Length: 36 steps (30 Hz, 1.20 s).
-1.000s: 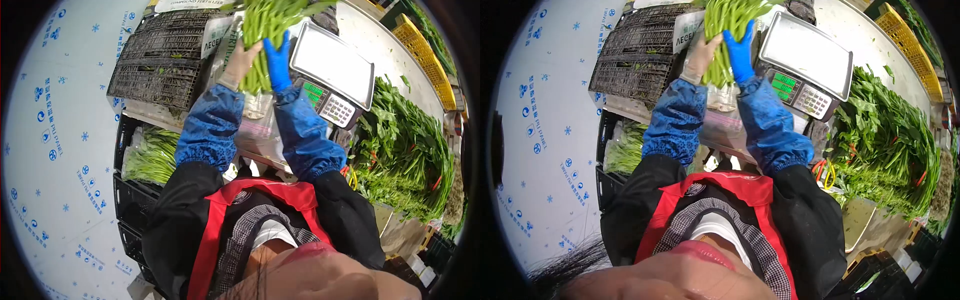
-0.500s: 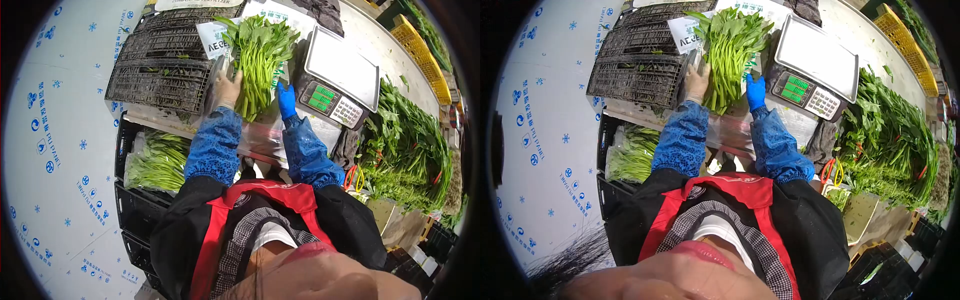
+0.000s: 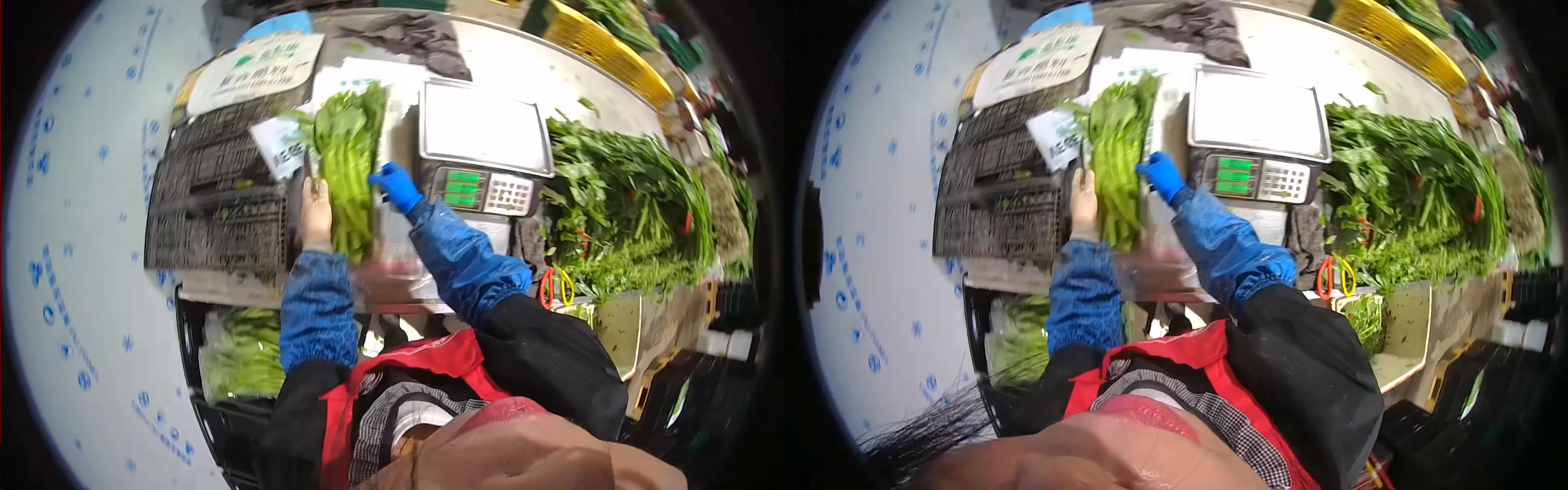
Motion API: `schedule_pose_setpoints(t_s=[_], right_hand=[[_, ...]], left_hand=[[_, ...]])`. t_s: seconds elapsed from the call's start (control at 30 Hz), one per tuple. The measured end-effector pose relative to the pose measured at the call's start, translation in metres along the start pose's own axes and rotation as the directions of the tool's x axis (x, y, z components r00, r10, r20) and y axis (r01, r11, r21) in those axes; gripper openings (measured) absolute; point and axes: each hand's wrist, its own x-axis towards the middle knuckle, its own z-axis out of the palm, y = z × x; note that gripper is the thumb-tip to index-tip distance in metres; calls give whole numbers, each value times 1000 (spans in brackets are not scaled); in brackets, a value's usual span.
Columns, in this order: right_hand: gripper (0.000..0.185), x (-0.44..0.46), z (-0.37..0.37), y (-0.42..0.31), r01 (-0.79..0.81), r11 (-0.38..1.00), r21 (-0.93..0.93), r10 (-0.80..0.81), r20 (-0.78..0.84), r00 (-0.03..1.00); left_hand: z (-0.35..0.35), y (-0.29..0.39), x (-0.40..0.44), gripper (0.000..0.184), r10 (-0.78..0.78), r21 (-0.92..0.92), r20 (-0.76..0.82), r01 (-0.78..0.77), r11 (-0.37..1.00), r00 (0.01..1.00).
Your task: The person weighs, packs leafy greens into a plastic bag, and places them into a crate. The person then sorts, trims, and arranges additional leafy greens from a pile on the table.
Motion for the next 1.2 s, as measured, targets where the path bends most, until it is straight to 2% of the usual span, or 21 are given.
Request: schedule_pose_setpoints(t_s=[0.07,0.1,0.2,0.27,0.33,0.4,0.57,0.6,0.63,0.67,0.7,0.73,0.77,0.83,0.87,0.9,1.0,1.07,1.1,1.13,1.2], right_hand=[[22,-12,8,-12,-13,1000,13,13,7,1000],[24,-16,11,-15,-70,993,97,64,63,996],[25,-19,6,-17,-143,971,192,111,169,979],[24,-25,6,-5,-197,957,211,137,269,953],[25,-19,2,15,-92,995,40,76,300,951],[23,-33,1,11,-130,979,157,57,401,914],[22,-21,6,-1,-153,988,13,128,479,868],[23,-21,2,-9,199,925,-325,6,534,846],[26,-24,-2,-19,519,642,-565,-83,621,779],[26,-28,-7,-35,520,644,-561,-76,630,773],[33,-33,-11,-52,730,260,-633,-181,710,680],[44,-34,-14,-63,787,-181,-590,-229,803,550],[44,-27,-14,-66,793,-181,-582,-227,809,542],[54,1,-9,-72,617,-701,-357,-336,929,156],[54,16,-4,-67,622,-700,-351,-334,931,150],[50,35,2,-56,713,-660,-237,-292,955,47],[43,63,17,-37,843,-538,14,-233,958,-164],[33,61,26,-54,889,-457,19,105,994,33],[29,58,30,-64,909,-417,7,279,953,121],[29,52,32,-72,913,-409,-4,279,952,129],[20,37,32,-91,810,-585,-50,34,996,85]], left_hand=[[0,83,-37,65,123,598,78,-145,788,989],[1,105,-49,65,132,589,95,-162,791,987],[-6,143,-76,74,68,857,284,-285,429,956],[-4,137,-87,76,64,848,352,-347,401,934],[-10,121,-103,82,35,819,468,-448,357,883],[-7,104,-111,84,73,851,472,-475,222,879],[-6,89,-105,39,76,861,433,-437,260,898],[-5,88,-105,39,66,868,420,-421,262,905],[-5,89,-105,32,81,860,413,-418,293,907],[-4,91,-105,26,100,850,407,-416,322,908],[-3,92,-106,21,118,839,401,-416,351,908],[-2,90,-109,21,114,844,393,-407,349,912],[1,89,-112,29,103,837,433,-442,322,895],[15,72,-118,40,86,833,463,-467,297,882],[27,46,-124,36,218,811,416,-468,350,883],[35,32,-127,32,345,783,356,-478,398,869],[37,36,-123,38,225,801,473,-523,292,852],[30,57,-132,41,157,794,534,-556,244,831],[13,86,-142,40,317,798,480,-557,229,818],[-4,116,-153,40,466,801,419,-559,215,779],[-10,124,-164,40,598,792,365,-575,203,713]])
